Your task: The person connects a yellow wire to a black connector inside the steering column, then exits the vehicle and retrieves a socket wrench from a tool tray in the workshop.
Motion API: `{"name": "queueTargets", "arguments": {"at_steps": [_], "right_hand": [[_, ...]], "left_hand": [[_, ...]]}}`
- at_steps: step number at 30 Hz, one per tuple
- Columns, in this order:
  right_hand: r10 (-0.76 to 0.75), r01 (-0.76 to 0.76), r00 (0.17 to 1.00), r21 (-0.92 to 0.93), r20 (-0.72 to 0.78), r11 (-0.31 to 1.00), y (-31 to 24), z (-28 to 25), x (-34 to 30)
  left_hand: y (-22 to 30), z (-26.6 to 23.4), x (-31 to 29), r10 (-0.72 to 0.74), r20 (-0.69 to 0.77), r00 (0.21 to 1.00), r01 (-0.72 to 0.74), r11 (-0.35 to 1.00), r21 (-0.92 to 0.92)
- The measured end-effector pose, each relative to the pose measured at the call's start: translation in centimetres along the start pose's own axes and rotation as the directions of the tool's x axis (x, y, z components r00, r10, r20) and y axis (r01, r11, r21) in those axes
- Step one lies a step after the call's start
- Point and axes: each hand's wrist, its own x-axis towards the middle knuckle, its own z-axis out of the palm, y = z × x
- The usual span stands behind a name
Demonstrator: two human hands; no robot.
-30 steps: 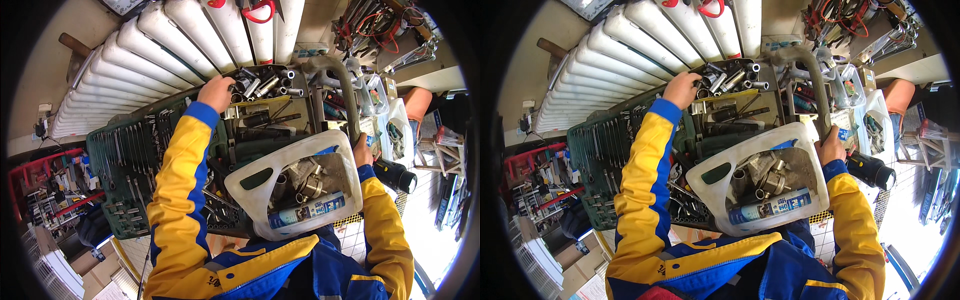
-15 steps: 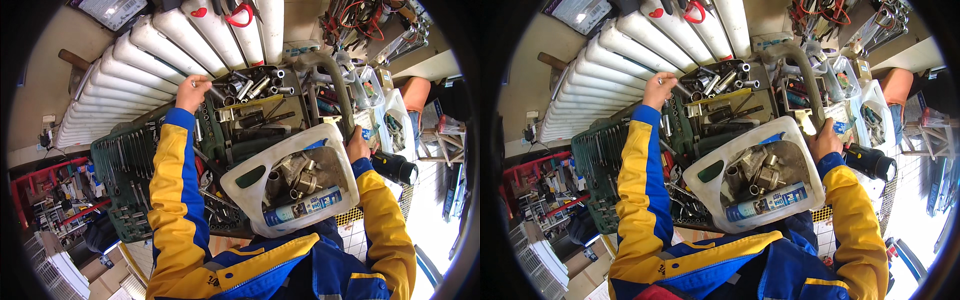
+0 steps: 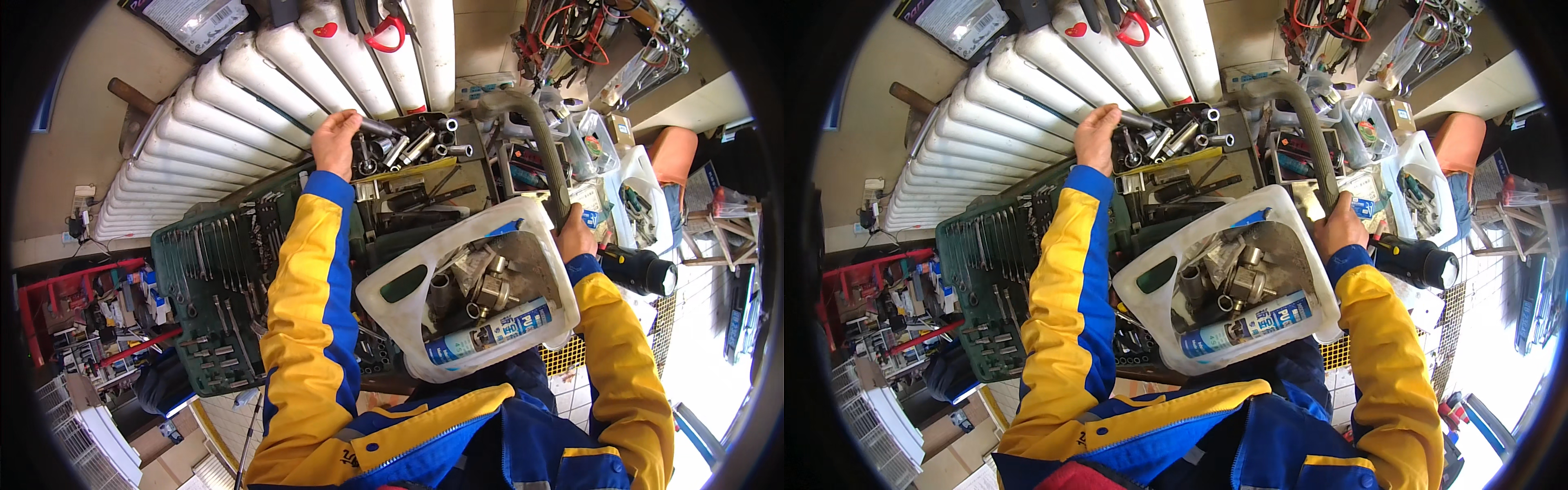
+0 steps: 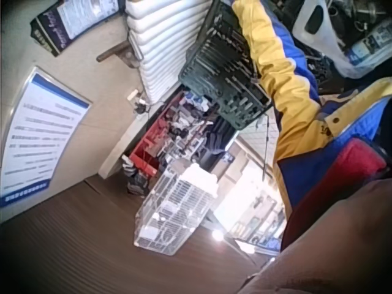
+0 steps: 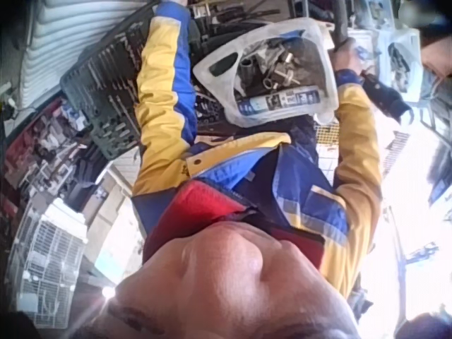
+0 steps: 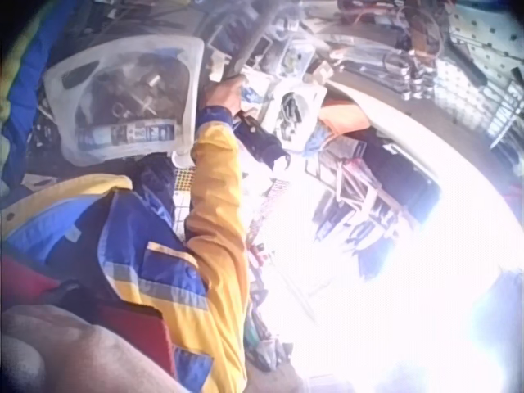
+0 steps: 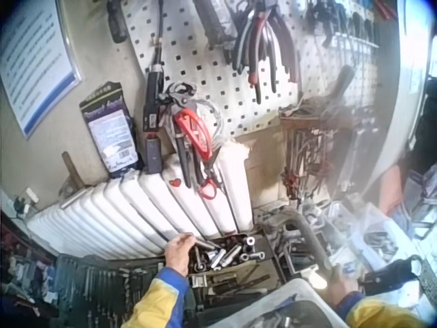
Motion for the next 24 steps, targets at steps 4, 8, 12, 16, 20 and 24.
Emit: {"name": "queueTargets", "arguments": {"at_steps": [4,8,12,16,20,24], "right_hand": [[-0.031,0.031,0.999,0.007,-0.029,0.999,0.5,0.6,0.3],[0.007,-0.007,1.000,-0.009,-0.001,1.000,1.0,1.4,1.1],[-0.021,0.019,0.999,0.049,0.040,0.999,1.6,2.1,2.2],[-0.090,0.087,0.995,0.069,0.037,0.994,2.5,3.1,3.2],[-0.142,0.143,0.990,0.102,-0.018,0.984,2.8,4.0,3.8],[-0.169,0.162,0.985,0.159,0.031,0.974,2.5,3.8,4.1]], "left_hand": [[5.2,-1.5,-3.8,-0.021,0.040,0.999,0.030,0.968,-0.251],[7.9,-5.8,-12.6,-0.095,0.029,0.995,0.093,0.790,-0.606],[6.7,-9.5,-26.3,-0.239,-0.030,0.971,0.091,0.477,-0.874],[6.7,-9.0,-40.1,-0.220,-0.144,0.965,-0.020,0.484,-0.875],[11.6,-5.5,-48.1,-0.047,-0.303,0.952,-0.199,0.658,-0.726],[17.6,0.1,-53.4,0.149,-0.382,0.912,-0.346,0.781,-0.520]]}}
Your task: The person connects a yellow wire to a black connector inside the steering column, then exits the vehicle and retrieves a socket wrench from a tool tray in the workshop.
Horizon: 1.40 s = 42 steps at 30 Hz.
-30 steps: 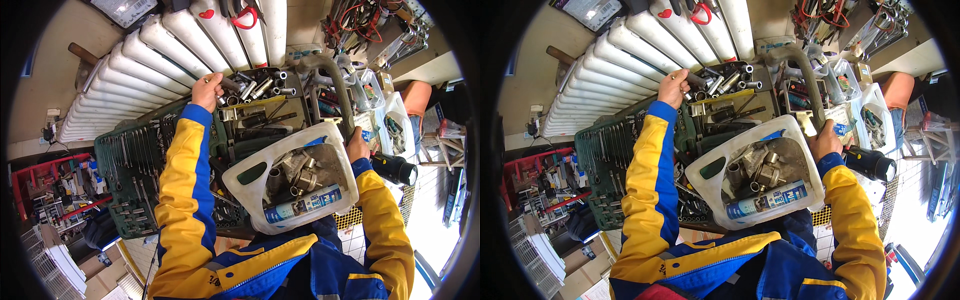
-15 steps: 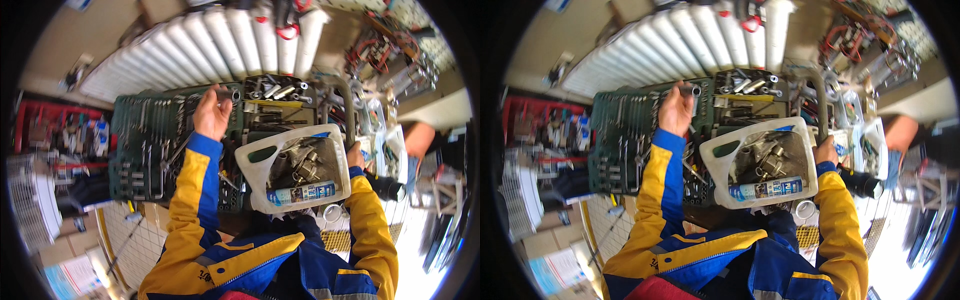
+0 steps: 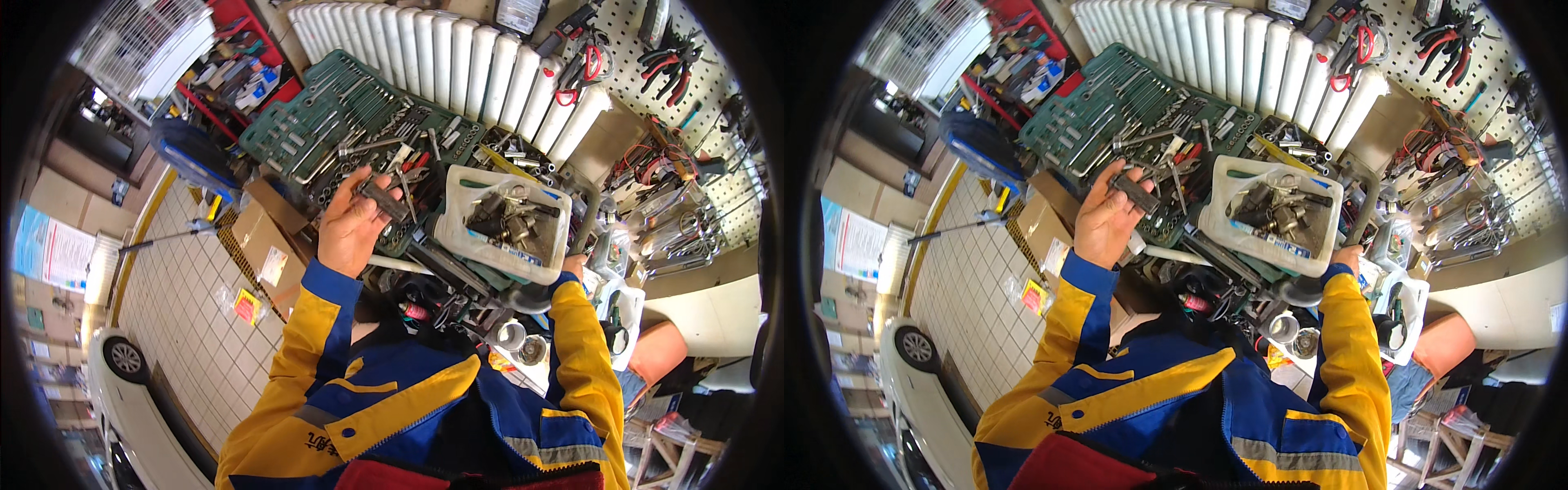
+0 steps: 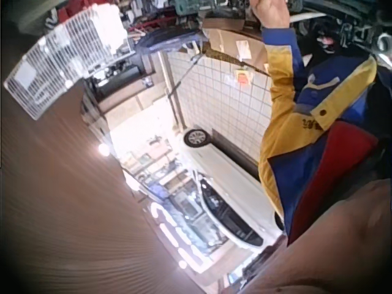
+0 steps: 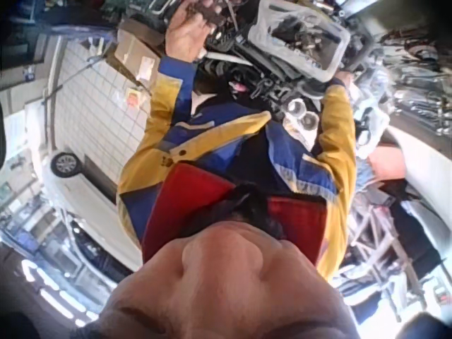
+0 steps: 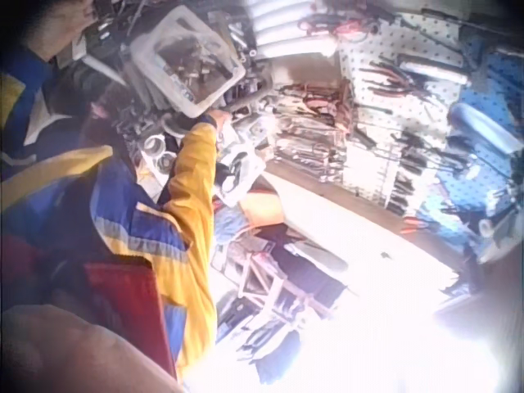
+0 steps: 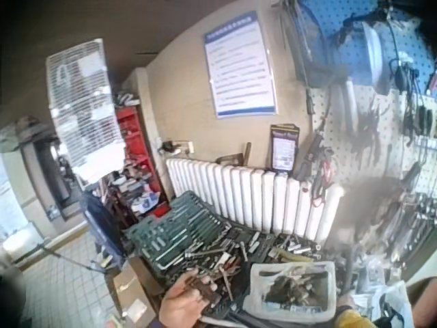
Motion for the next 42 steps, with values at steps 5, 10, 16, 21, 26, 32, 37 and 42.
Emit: {"name": "queueTargets", "arguments": {"at_steps": [5,10,16,21,26,32,37,42], "right_hand": [[-0.041,0.044,0.999,-0.093,0.032,0.995,0.2,-1.0,-0.3],[-0.202,0.210,0.952,0.011,-0.231,0.978,1.2,-4.4,-2.4],[-0.463,0.693,0.720,0.567,-0.517,0.446,-2.9,-14.7,-15.1],[-0.894,0.334,0.444,0.916,0.053,0.220,-7.2,-17.7,-33.4],[-0.795,0.044,0.602,0.991,0.076,0.129,-8.8,-17.6,-39.1],[-0.785,0.170,0.617,0.967,0.045,0.189,-8.3,-17.0,-38.4],[-0.807,0.153,0.590,0.979,0.016,0.131,-8.7,-15.5,-37.8],[-0.800,0.132,0.591,0.967,0.101,0.220,-9.8,-13.7,-37.1]], "left_hand": [[2.4,5.3,-6.2,0.071,0.089,0.994,-0.080,0.992,0.102],[2.0,6.0,-9.1,0.120,0.159,0.980,-0.133,0.988,0.074],[0.2,5.8,-10.1,0.014,0.196,0.981,-0.008,0.999,-0.031],[-2.1,7.6,-10.7,-0.050,0.289,0.956,0.065,0.997,-0.043],[-2.4,8.6,-12.0,-0.076,0.316,0.946,0.061,0.997,0.057],[-1.7,8.5,-12.6,-0.046,0.254,0.966,0.000,0.984,0.178],[-1.6,8.0,-12.4,-0.032,0.232,0.972,-0.020,0.975,0.219],[-2.1,6.0,-11.5,-0.040,0.179,0.983,-0.007,0.966,0.259]]}}
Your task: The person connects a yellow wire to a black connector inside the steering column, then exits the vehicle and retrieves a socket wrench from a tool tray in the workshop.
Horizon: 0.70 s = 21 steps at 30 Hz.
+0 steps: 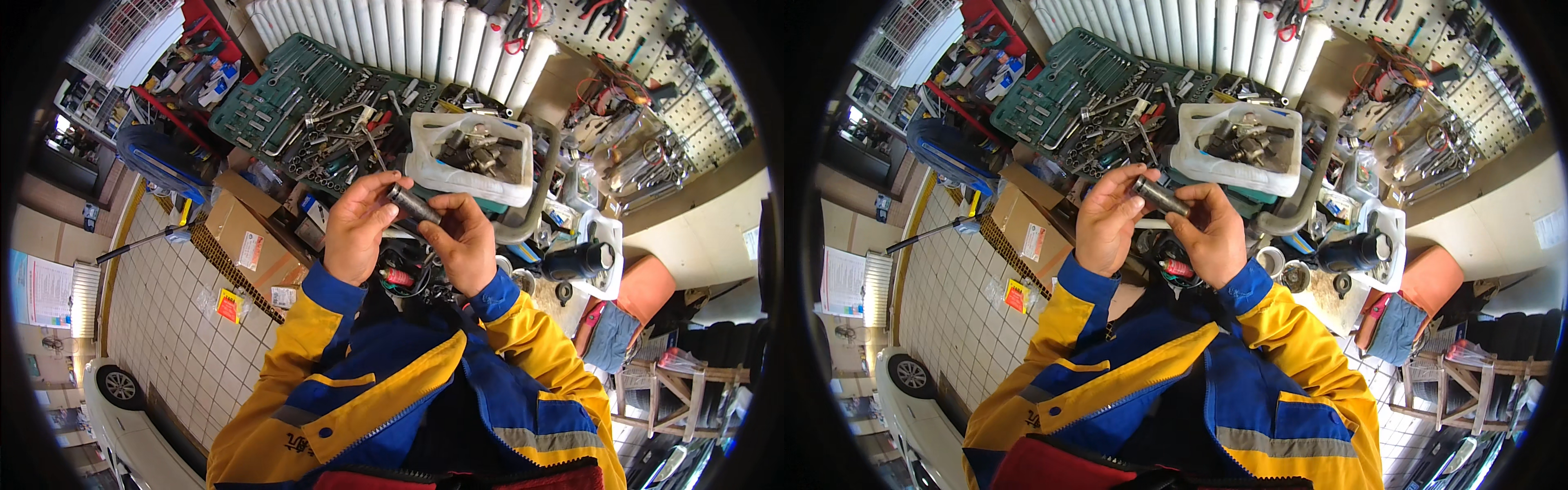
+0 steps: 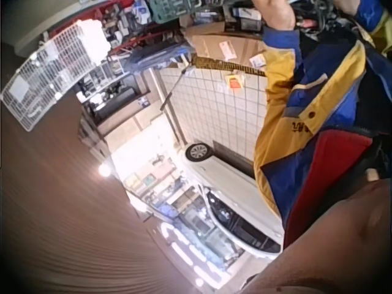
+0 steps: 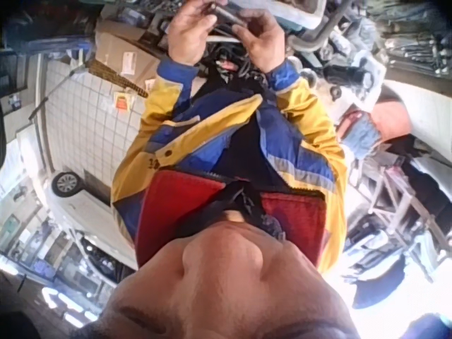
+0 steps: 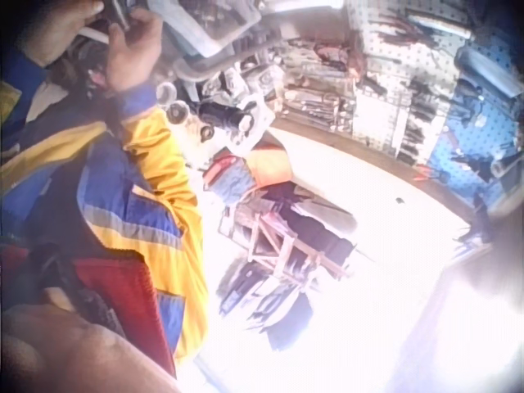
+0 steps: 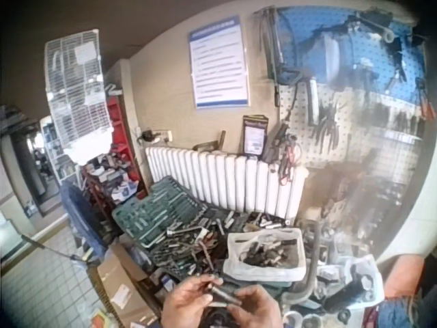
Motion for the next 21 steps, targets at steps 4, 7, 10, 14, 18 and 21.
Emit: {"name": "queueTargets", "arguments": {"at_steps": [4,7,10,14,18,21], "right_hand": [[0.097,-0.044,0.982,-0.303,0.160,0.952,-0.2,0.9,3.3],[0.016,0.074,0.985,-0.512,0.170,0.855,-0.8,1.8,8.5],[-0.139,0.242,0.968,-0.654,0.207,0.717,0.5,2.9,17.5],[0.060,0.149,0.978,-0.873,0.199,0.464,8.0,3.8,32.8],[0.379,0.126,0.918,-0.992,0.114,-0.006,18.8,3.1,46.0],[0.697,0.644,0.662,-0.685,0.276,-0.341,24.9,1.9,50.9]], "left_hand": [[-2.1,-3.7,0.6,-0.133,-0.084,0.988,0.114,0.974,-0.198],[-4.1,-8.1,0.7,-0.299,-0.205,0.932,0.206,0.901,-0.381],[-6.0,-13.1,0.5,-0.485,-0.272,0.831,0.328,0.823,-0.464],[-8.1,-19.2,0.1,-0.587,-0.297,0.753,0.387,0.760,-0.522],[-8.4,-24.8,0.2,-0.663,-0.328,0.673,0.404,0.701,-0.588],[-7.4,-28.4,-0.3,-0.668,-0.390,0.634,0.369,0.704,-0.607]]}}
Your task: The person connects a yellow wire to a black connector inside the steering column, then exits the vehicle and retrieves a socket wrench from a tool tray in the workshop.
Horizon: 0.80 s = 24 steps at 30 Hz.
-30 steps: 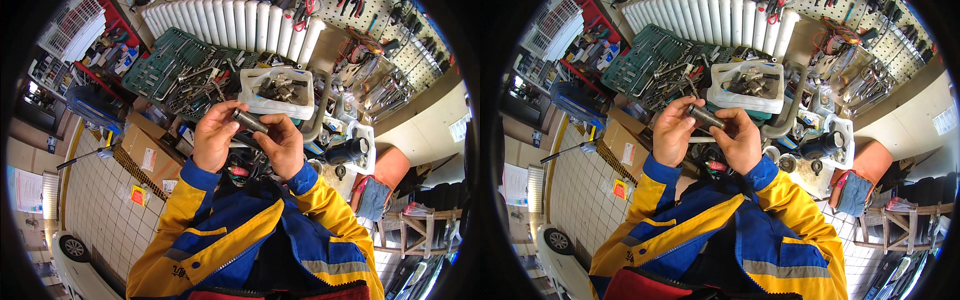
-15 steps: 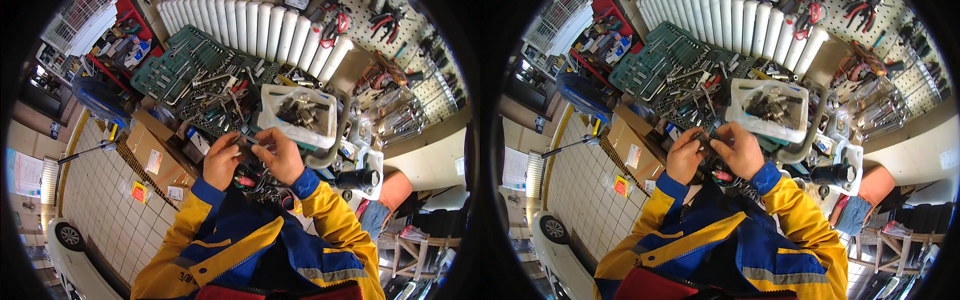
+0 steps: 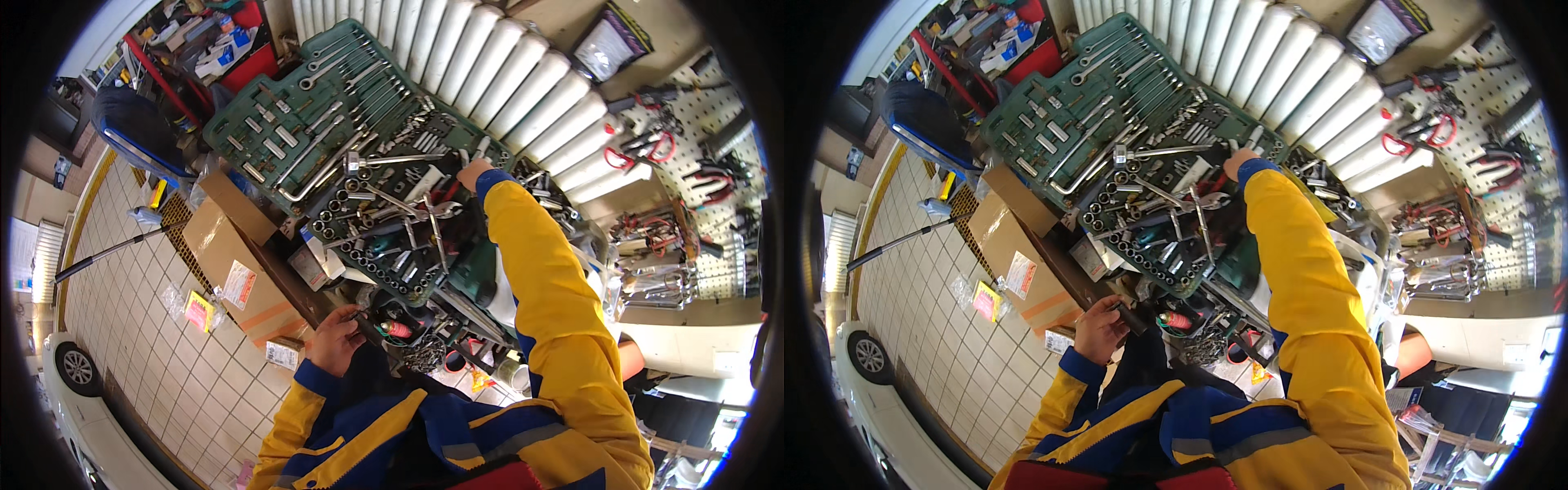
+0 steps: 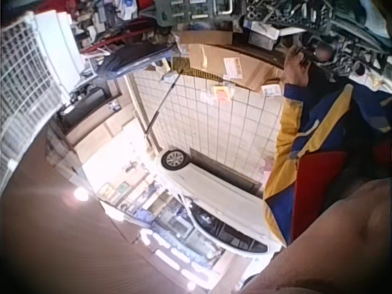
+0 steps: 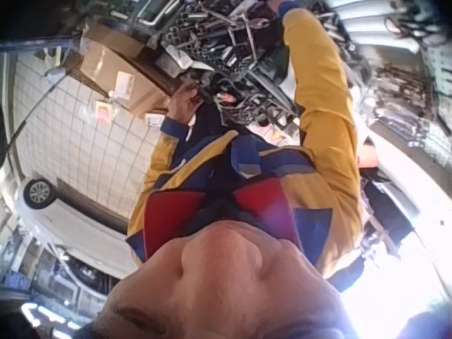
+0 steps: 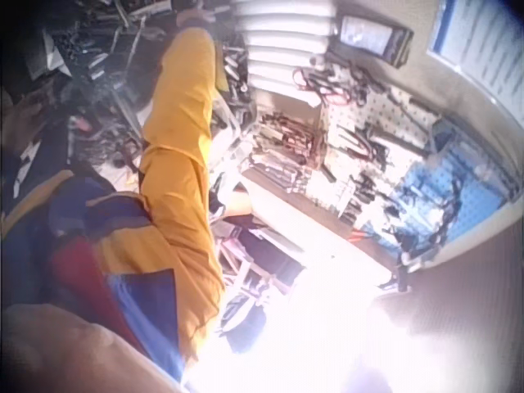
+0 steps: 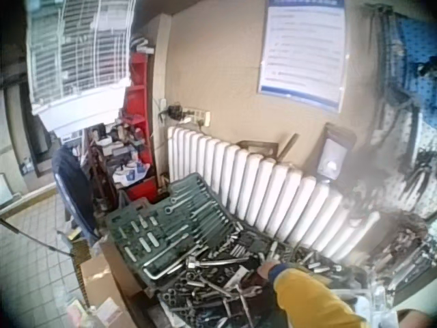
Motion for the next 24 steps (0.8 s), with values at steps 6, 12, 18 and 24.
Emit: {"name": "queueTargets", "arguments": {"at_steps": [6,12,18,24], "right_hand": [[0.074,-0.102,0.992,0.302,0.103,0.948,1.0,2.2,2.8],[0.157,-0.002,0.975,0.710,0.159,-0.704,-0.1,-5.2,-5.3],[0.050,-0.014,0.995,0.639,0.082,-0.769,-4.4,-12.2,-10.8],[-0.035,0.005,0.997,0.542,-0.063,-0.840,-10.9,-10.9,-14.7]], "left_hand": [[4.7,-3.7,0.6,0.020,-0.145,0.989,-0.023,1.000,-0.019],[6.6,-3.3,4.4,-0.020,-0.027,0.999,0.021,1.000,0.019],[9.4,2.2,10.3,0.023,0.288,0.957,0.003,0.996,-0.088],[14.2,10.3,17.0,-0.047,0.351,0.935,0.092,0.990,-0.111]]}}
